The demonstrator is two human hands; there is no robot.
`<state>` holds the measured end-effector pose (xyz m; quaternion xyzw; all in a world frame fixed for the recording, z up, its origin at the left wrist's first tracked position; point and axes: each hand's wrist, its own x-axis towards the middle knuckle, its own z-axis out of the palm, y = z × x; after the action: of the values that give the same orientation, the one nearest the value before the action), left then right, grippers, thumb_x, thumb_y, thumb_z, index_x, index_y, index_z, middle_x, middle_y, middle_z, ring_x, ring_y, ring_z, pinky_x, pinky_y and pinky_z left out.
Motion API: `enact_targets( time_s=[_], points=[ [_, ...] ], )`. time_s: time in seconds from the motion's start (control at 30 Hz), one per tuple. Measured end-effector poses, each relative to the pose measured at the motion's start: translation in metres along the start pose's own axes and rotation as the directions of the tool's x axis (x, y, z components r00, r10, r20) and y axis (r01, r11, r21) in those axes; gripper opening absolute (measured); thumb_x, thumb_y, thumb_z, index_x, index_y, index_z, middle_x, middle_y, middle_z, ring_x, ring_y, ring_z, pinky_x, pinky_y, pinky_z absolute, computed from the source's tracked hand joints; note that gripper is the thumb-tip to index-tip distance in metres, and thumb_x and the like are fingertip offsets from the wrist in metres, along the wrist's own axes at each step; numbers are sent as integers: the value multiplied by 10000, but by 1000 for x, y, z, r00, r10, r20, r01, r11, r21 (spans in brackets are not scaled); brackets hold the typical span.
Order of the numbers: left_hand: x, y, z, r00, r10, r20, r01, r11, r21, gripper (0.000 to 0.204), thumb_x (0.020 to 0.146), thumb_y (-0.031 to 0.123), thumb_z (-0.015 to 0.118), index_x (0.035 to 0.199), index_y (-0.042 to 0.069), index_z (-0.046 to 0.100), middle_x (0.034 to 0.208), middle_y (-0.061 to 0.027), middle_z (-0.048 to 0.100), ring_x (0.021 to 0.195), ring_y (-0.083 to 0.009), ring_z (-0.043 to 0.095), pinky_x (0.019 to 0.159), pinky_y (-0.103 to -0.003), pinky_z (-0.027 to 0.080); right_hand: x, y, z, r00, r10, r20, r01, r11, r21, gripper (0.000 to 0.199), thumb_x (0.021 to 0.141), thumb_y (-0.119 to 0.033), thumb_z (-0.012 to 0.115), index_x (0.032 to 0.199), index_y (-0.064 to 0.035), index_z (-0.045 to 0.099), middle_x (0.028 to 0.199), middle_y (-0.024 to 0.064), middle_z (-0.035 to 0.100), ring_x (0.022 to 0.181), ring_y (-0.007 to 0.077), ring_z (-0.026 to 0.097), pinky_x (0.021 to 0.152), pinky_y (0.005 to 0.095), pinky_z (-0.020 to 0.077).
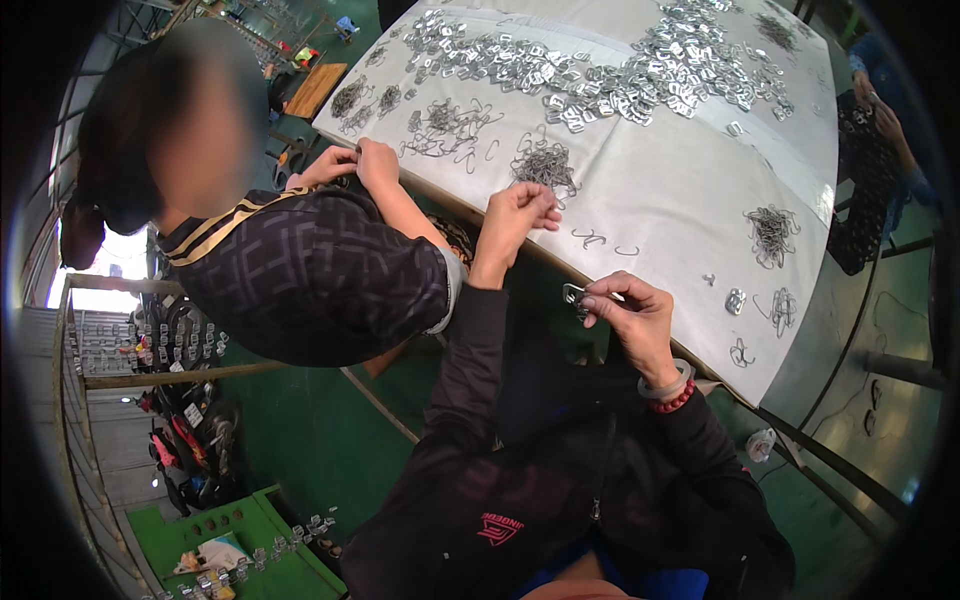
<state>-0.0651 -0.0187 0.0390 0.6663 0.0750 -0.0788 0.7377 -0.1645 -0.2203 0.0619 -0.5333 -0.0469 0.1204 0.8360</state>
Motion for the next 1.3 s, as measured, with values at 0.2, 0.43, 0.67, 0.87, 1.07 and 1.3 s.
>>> enact_targets(
  time_s=[0.2,0.43,0.67,0.87,1.07,1.3],
  points=[
    [-70,13,12,966,50,255,18,966,-258,131,958,128,613,998,5,591,922,-85,648,859,-162,652,790,-285,539,-8,4,-2,999,20,-29,-21,999,-39,107,851,85,658,956,81,676,870,106,685,702,149,656,671,248,536],
    [-112,13,18,964,165,210,-153,986,-69,118,941,121,640,966,13,599,1125,-45,551,979,-94,523,887,-256,435,-9,8,0,997,23,-77,-28,997,-71,117,851,68,665,966,86,673,851,103,685,689,144,654,657,237,530],
    [-127,1,38,904,425,50,-417,846,333,98,926,55,628,979,-16,586,1080,-92,586,934,-158,580,841,-280,486,-14,6,9,994,-90,-57,79,981,-179,106,853,99,634,942,58,674,886,72,670,734,127,645,659,236,536],
    [-135,1,46,896,442,-33,-416,864,282,67,934,35,601,975,-16,589,929,-129,678,860,-196,661,773,-308,506,5,-8,-7,925,-262,273,362,827,-431,149,859,89,625,973,31,702,932,64,640,769,113,642,648,234,554],
    [-139,-5,34,943,331,-12,-311,898,310,103,980,89,578,972,-12,556,906,-66,673,894,-103,612,821,-242,479,110,-30,-109,957,-290,11,216,686,-695,190,923,-44,588,1052,50,691,790,61,663,653,100,624,588,259,527],
    [-133,-23,37,932,357,-71,-326,906,271,75,953,57,596,948,-17,581,886,-106,666,825,-181,655,779,-300,519,299,-4,-212,815,-564,132,189,43,-981,179,831,-74,592,951,20,687,817,264,648,838,414,624,777,479,499]
  ],
)
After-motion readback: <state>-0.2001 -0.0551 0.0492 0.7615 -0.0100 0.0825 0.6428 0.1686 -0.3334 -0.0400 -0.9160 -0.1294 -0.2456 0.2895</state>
